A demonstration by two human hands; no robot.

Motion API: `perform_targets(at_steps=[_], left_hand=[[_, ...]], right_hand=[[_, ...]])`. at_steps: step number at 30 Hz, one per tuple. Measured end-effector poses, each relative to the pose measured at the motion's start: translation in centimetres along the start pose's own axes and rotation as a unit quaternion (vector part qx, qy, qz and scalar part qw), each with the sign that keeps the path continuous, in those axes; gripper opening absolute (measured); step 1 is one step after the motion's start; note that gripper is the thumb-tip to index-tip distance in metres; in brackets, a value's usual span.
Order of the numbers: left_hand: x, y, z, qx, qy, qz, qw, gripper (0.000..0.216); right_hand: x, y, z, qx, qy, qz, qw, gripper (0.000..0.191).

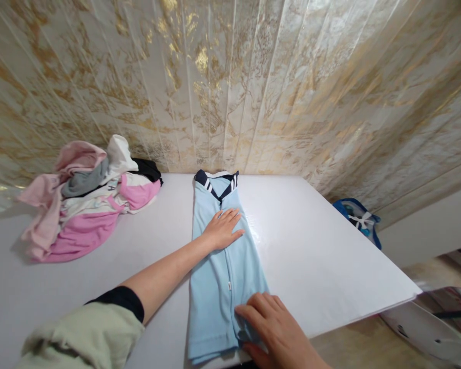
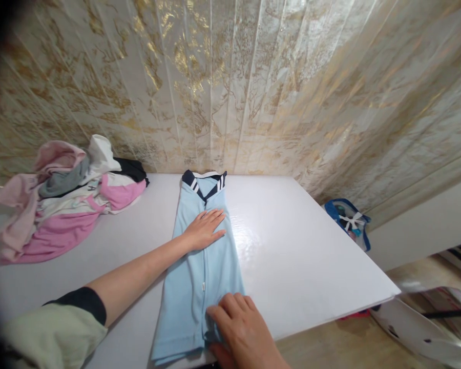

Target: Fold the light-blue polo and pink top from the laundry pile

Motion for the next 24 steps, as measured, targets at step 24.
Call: perform_targets(at_steps=[24], left_hand=[[-1.6,1.0,-4.9,0.025,-0.02,-0.018,0.999,0.059]], right_hand=[[1.5,-7.6,-0.8,-0.029,0.197,-0.062,0.978,0.017]])
Point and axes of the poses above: each hand's wrist, its own z-axis towards the middle knuckle, its own y-axis out of the back of the hand, x = y × z, the point moved 7 cm from there along z, towards the middle knuckle, and after that the axes turned 7 degrees about z, right-handed, at the moved point
